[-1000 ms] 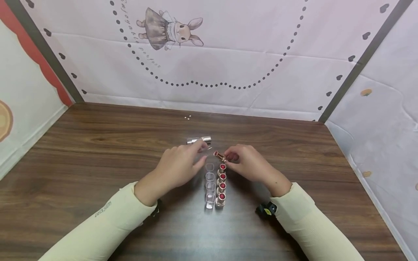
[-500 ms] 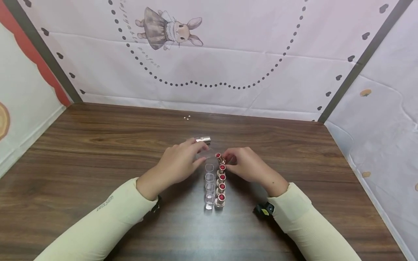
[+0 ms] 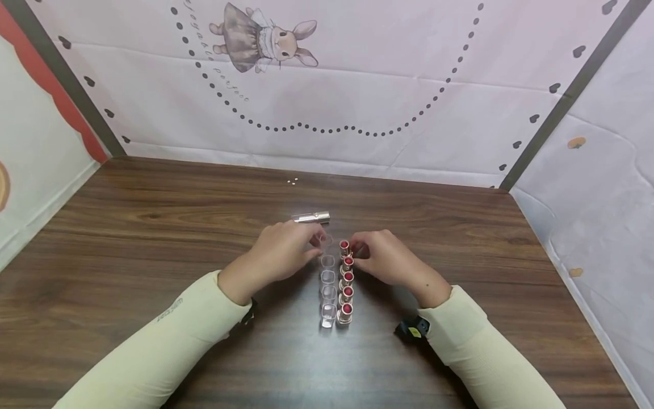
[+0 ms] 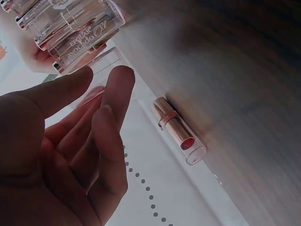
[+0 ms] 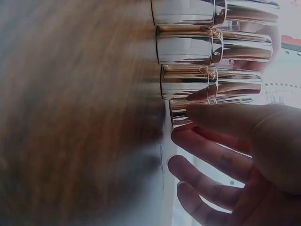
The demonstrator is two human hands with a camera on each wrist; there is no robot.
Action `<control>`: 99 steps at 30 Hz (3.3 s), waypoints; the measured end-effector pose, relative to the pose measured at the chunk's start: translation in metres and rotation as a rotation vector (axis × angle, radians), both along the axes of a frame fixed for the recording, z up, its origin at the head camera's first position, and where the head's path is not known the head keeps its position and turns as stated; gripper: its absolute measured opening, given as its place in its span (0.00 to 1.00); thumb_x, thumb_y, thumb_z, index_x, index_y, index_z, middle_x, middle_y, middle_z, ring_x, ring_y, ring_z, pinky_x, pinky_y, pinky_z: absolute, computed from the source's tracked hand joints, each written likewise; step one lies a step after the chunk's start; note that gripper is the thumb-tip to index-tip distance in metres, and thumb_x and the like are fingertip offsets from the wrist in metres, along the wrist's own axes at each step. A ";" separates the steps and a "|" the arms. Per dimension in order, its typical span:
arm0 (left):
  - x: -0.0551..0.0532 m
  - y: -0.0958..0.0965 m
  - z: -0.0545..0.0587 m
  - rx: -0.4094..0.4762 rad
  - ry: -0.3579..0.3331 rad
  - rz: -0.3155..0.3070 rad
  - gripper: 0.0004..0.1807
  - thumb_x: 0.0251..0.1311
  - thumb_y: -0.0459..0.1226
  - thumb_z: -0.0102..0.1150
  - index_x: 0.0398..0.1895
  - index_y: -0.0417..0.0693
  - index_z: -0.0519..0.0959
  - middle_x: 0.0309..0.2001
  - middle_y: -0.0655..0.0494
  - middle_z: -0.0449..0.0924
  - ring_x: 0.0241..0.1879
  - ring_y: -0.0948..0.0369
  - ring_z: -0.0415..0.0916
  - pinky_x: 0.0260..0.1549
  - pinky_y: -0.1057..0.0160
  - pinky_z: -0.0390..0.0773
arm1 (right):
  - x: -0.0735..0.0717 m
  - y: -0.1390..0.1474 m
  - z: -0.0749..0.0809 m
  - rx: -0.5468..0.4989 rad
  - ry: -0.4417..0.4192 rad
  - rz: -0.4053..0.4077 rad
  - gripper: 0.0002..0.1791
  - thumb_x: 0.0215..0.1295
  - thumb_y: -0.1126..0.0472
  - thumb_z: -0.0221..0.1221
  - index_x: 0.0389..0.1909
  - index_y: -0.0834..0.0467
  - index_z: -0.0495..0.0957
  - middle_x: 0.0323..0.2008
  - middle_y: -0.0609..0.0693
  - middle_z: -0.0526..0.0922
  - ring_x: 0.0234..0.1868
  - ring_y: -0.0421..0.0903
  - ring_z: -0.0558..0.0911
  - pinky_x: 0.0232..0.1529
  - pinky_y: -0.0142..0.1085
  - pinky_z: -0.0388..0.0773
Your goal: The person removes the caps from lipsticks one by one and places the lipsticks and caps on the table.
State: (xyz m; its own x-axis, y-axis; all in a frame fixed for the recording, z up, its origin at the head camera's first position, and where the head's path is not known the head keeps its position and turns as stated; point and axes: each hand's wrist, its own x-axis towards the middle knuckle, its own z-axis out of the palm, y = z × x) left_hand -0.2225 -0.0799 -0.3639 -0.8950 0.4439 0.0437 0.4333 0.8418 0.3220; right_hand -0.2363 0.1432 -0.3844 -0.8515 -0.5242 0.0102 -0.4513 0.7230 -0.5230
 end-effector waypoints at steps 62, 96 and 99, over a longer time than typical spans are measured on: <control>-0.005 -0.014 -0.001 -0.288 0.141 0.076 0.31 0.62 0.47 0.66 0.67 0.48 0.72 0.70 0.48 0.70 0.59 0.43 0.78 0.42 0.40 0.82 | 0.002 0.000 0.000 0.068 -0.023 -0.008 0.08 0.61 0.63 0.67 0.41 0.53 0.82 0.36 0.48 0.88 0.39 0.42 0.86 0.43 0.40 0.82; -0.005 -0.020 -0.008 -0.326 0.073 0.045 0.24 0.64 0.46 0.64 0.60 0.47 0.78 0.71 0.46 0.69 0.55 0.41 0.80 0.40 0.38 0.81 | 0.004 -0.001 0.000 0.096 -0.019 -0.009 0.10 0.62 0.62 0.65 0.44 0.53 0.83 0.39 0.46 0.88 0.39 0.42 0.85 0.43 0.40 0.81; -0.005 -0.020 -0.008 -0.304 0.103 0.042 0.23 0.62 0.46 0.65 0.58 0.47 0.79 0.68 0.46 0.73 0.54 0.41 0.79 0.40 0.38 0.81 | 0.004 -0.001 0.000 0.097 -0.015 -0.010 0.09 0.62 0.62 0.65 0.44 0.52 0.83 0.38 0.46 0.88 0.38 0.41 0.85 0.43 0.40 0.81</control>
State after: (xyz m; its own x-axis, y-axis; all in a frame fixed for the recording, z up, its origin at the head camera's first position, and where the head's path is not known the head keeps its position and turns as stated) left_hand -0.2276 -0.0997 -0.3716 -0.9107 0.4129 0.0059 0.4130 0.9107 0.0100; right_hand -0.2326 0.1422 -0.3844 -0.8563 -0.5138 -0.0530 -0.4367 0.7749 -0.4570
